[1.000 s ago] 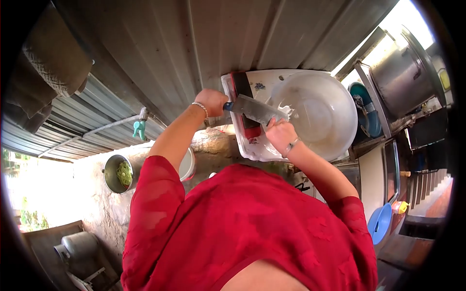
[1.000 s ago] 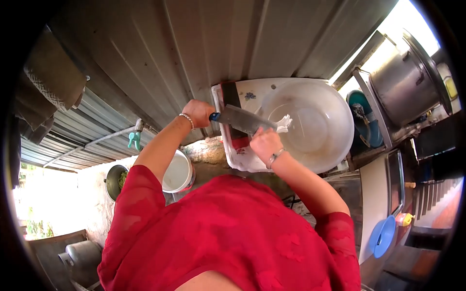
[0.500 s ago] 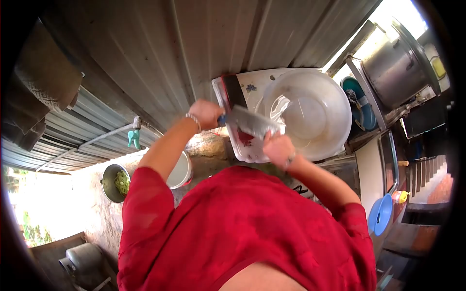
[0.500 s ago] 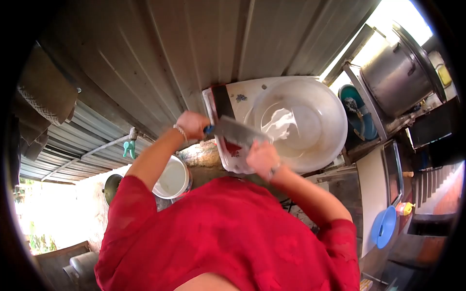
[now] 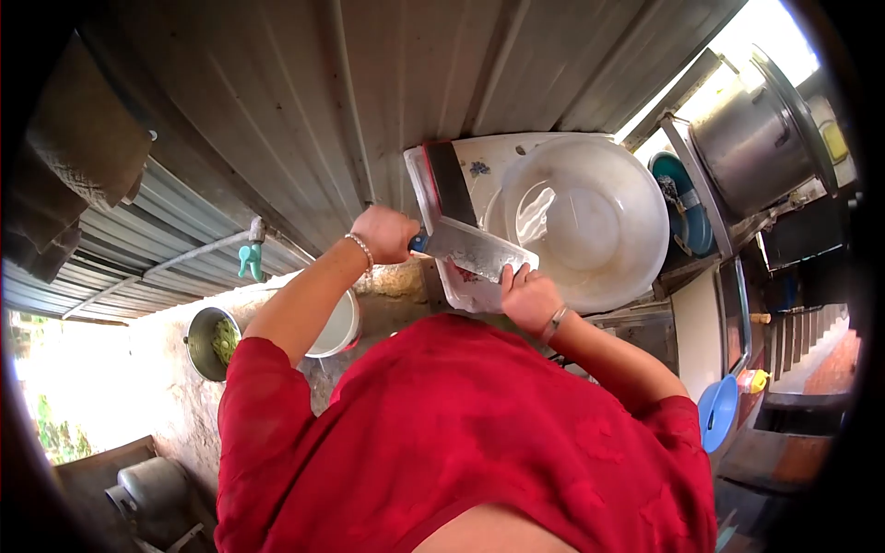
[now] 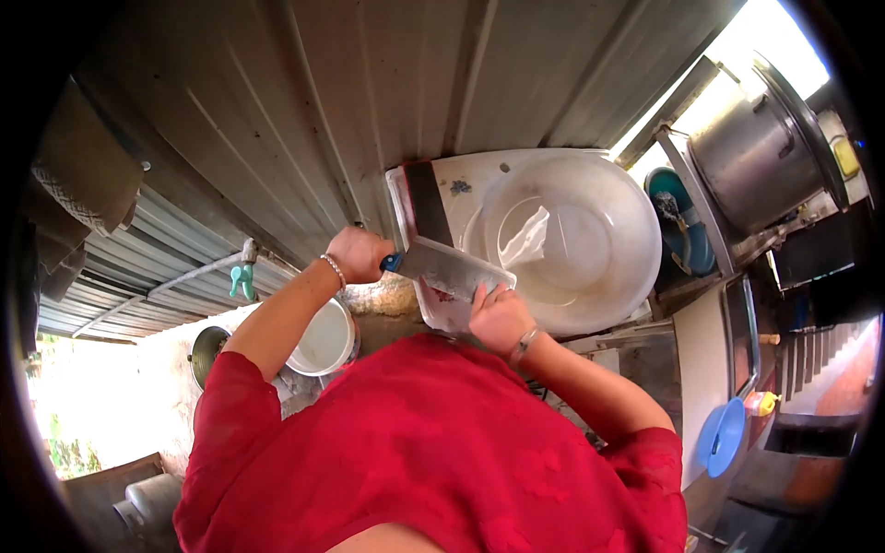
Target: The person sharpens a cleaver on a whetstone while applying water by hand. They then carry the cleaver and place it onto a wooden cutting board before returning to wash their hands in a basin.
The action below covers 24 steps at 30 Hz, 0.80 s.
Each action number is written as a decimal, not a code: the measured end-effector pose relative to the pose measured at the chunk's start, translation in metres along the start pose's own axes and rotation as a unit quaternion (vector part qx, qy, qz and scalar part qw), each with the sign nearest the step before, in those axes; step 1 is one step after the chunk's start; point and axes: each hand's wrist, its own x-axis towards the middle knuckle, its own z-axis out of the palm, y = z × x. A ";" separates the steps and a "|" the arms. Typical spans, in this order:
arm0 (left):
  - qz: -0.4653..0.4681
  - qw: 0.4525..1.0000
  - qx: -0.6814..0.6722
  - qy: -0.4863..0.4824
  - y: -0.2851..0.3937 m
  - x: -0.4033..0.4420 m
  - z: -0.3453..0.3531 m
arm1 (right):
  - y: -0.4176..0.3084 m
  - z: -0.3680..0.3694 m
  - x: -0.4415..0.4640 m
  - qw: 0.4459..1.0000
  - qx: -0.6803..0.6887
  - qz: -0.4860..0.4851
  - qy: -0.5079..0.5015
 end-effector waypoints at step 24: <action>-0.043 0.999 0.005 -0.016 -0.009 0.002 -0.016 | 0.022 0.006 0.025 1.000 0.010 -0.012 0.009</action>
